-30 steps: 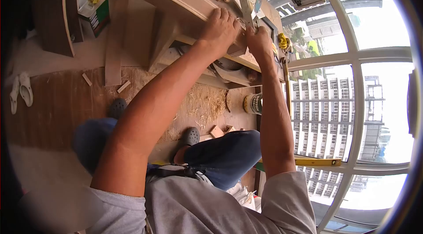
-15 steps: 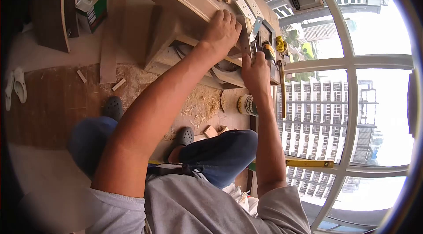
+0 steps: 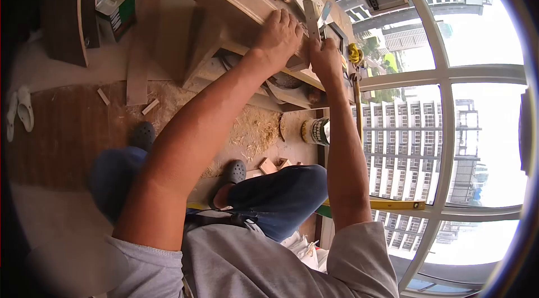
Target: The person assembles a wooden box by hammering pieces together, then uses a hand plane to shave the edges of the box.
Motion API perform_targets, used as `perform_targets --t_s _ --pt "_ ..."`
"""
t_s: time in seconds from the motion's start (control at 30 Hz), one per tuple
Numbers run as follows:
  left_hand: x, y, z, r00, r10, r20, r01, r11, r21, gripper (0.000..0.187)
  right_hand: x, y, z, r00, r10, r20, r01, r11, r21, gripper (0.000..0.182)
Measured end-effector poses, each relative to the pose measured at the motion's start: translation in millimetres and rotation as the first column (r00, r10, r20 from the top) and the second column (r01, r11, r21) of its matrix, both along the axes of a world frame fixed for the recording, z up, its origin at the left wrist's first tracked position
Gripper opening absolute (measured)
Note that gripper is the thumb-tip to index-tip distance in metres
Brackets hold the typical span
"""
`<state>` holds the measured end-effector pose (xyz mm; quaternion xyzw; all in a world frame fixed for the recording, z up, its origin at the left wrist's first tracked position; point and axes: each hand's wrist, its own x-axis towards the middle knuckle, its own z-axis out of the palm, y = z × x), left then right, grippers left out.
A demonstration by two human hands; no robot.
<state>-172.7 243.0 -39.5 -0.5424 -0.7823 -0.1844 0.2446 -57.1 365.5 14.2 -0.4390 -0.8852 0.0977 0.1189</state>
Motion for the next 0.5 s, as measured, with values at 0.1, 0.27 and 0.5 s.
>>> perform_targets --t_s 0.1,0.27,0.5 --pt "-5 1 -2 1.000 0.000 0.010 0.000 0.999 -0.036 0.058 30 -66 5 0.999 0.008 0.042 -0.011 0.997 0.082 0.054" --pt "-3 2 -3 1.000 -0.006 -0.018 0.006 1.000 0.003 0.056 7 -37 13 0.998 -0.019 0.058 0.016 0.999 0.047 0.054" --pt "-2 2 -3 1.000 -0.004 0.025 0.004 1.000 -0.006 0.055 44 -79 8 0.998 0.030 0.061 -0.035 0.997 0.074 0.050"
